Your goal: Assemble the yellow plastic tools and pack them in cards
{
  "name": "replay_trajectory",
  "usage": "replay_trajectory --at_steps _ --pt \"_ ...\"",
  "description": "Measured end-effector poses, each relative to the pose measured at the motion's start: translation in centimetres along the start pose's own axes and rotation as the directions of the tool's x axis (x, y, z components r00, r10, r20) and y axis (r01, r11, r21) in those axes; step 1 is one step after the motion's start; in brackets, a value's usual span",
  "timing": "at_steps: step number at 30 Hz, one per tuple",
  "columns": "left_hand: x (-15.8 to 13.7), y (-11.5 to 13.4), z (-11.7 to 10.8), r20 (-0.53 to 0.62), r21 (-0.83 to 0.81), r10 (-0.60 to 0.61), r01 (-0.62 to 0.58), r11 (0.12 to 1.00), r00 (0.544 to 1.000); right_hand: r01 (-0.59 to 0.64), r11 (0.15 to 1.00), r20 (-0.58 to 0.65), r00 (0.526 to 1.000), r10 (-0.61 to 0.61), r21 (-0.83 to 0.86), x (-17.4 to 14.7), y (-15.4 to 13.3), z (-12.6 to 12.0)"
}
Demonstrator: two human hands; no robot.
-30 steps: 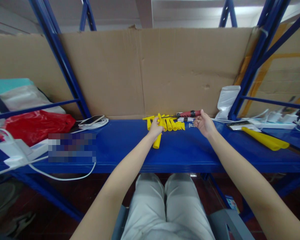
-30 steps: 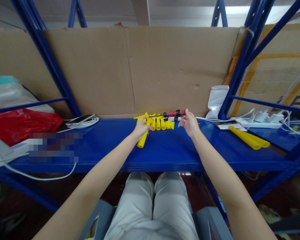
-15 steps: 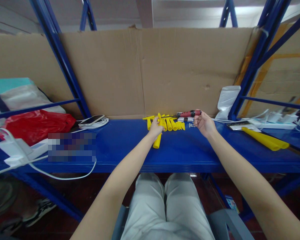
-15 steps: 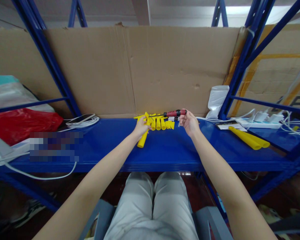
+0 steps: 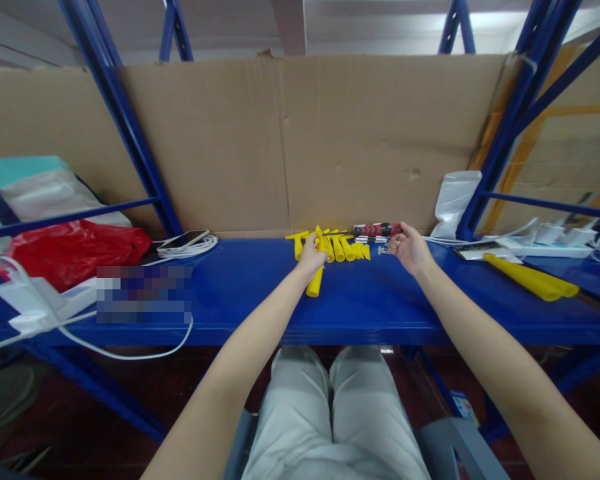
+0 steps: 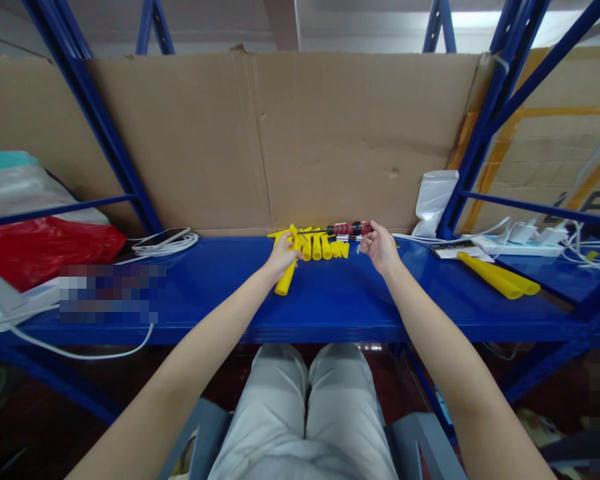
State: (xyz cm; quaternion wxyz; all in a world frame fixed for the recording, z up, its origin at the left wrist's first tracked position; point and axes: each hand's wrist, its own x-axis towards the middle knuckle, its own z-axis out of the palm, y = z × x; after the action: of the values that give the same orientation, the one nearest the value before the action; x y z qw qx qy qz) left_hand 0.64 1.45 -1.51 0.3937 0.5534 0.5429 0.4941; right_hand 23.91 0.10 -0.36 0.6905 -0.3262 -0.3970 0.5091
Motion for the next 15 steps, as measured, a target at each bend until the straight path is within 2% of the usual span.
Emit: replay_trajectory --at_steps 9,15 --pt "0.24 -0.23 0.10 0.005 0.010 0.003 -0.003 1.000 1.000 0.045 0.998 0.035 0.998 -0.044 -0.039 -0.43 -0.05 0.06" --pt "0.23 -0.24 0.08 -0.001 -0.003 0.010 -0.010 1.000 1.000 0.005 1.000 0.017 1.000 -0.005 -0.011 -0.54 -0.35 0.40"
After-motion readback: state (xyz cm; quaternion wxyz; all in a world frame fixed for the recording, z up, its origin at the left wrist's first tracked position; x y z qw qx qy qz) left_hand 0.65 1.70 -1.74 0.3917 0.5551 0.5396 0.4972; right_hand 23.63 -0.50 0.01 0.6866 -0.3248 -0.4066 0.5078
